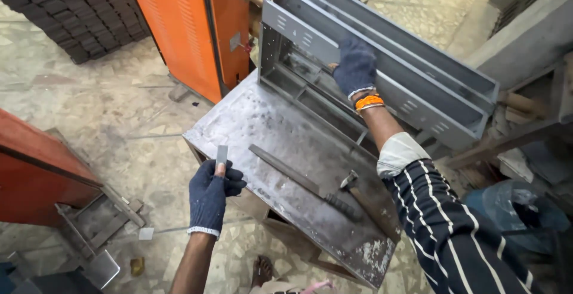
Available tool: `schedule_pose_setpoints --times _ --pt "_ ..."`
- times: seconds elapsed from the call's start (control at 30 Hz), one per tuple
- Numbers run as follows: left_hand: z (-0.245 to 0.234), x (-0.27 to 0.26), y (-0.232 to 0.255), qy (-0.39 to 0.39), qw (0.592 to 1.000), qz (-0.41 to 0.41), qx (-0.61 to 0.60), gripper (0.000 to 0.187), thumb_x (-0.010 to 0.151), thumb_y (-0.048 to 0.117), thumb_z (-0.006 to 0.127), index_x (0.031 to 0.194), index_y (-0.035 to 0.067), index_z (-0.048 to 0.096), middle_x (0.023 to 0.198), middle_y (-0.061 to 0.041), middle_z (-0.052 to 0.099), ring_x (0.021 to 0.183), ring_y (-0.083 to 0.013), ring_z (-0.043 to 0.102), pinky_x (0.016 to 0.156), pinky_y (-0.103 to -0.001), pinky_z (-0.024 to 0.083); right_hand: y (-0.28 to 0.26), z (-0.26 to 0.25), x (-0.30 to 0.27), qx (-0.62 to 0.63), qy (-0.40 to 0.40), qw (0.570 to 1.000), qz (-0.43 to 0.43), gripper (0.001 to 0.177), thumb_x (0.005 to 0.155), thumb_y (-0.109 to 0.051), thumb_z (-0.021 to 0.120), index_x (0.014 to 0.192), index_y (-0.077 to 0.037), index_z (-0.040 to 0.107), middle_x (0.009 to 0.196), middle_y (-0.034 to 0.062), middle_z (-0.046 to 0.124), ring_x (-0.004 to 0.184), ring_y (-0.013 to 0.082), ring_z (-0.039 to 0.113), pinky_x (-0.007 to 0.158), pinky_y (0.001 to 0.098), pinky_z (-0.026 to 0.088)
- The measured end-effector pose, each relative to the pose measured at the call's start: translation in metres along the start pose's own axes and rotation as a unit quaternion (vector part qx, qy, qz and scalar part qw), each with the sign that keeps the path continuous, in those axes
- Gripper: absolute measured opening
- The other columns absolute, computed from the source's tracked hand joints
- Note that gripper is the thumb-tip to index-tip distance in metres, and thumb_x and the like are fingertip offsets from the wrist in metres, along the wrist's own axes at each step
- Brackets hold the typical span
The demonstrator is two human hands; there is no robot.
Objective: The person welds sheet metal enclosure parts using a foot-pedal spot welding machine, holding each part under the copper electrodes and pressing the pedal to make welds with visible sparks. They reposition and turn the parts to weld different spots, then set finished parts on the work table.
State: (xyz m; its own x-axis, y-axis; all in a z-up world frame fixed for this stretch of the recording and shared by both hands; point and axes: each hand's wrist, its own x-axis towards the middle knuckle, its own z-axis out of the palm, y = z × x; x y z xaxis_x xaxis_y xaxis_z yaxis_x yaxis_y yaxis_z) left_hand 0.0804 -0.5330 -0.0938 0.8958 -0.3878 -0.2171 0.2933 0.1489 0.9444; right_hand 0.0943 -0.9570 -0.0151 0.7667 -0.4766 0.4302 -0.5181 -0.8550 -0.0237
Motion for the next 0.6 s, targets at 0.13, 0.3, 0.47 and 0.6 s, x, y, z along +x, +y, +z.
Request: schedule_pose_setpoints --times 0.13,0.3,0.47,0.6 --pt "0.001 -0.005 0.003 -0.015 1.0 -0.005 0.006 0.028 0.103 0.023 0.051 0.113 0.0 0.064 0.084 -0.015 0.073 0.067 -0.0221 0.071 0.059 -0.034 0.057 -0.03 0.0 -0.073 -0.044 0.233 0.961 -0.145 0.062 0.082 -0.036 0.075 0.135 -0.007 0.06 0.124 0.0191 0.059 0.114 0.0398 0.059 0.096 0.0536 0.047" --pt "-0.014 -0.001 -0.02 0.008 0.999 0.005 0.032 0.024 0.103 0.017 0.05 0.107 -0.002 0.064 0.088 -0.012 0.076 0.073 -0.0188 0.075 0.064 -0.033 0.058 -0.03 0.136 -0.226 0.123 0.021 0.986 -0.109 0.051 0.089 -0.044 0.068 0.121 -0.004 0.068 0.118 0.0222 0.067 0.11 0.0412 0.061 0.099 0.053 0.045" --pt "-0.052 -0.005 -0.032 0.044 0.996 0.064 0.037 0.019 0.103 0.014 0.056 0.108 -0.001 0.065 0.085 -0.008 0.069 0.069 -0.0134 0.063 0.064 -0.03 0.053 -0.054 0.123 -0.333 0.127 -0.055 0.989 0.044 0.06 0.075 -0.047 0.075 0.116 -0.006 0.065 0.112 0.0231 0.065 0.107 0.0435 0.06 0.094 0.0514 0.046" --pt "-0.07 -0.031 -0.003 0.141 0.982 -0.016 0.121 0.025 0.093 0.025 0.07 0.102 0.001 0.066 0.074 -0.004 0.061 0.057 -0.0115 0.054 0.05 -0.03 0.047 -0.044 0.143 -0.348 -0.006 -0.184 0.982 0.041 0.043 0.093 -0.051 0.066 0.104 -0.009 0.062 0.112 0.0197 0.064 0.11 0.0399 0.06 0.096 0.0497 0.048"
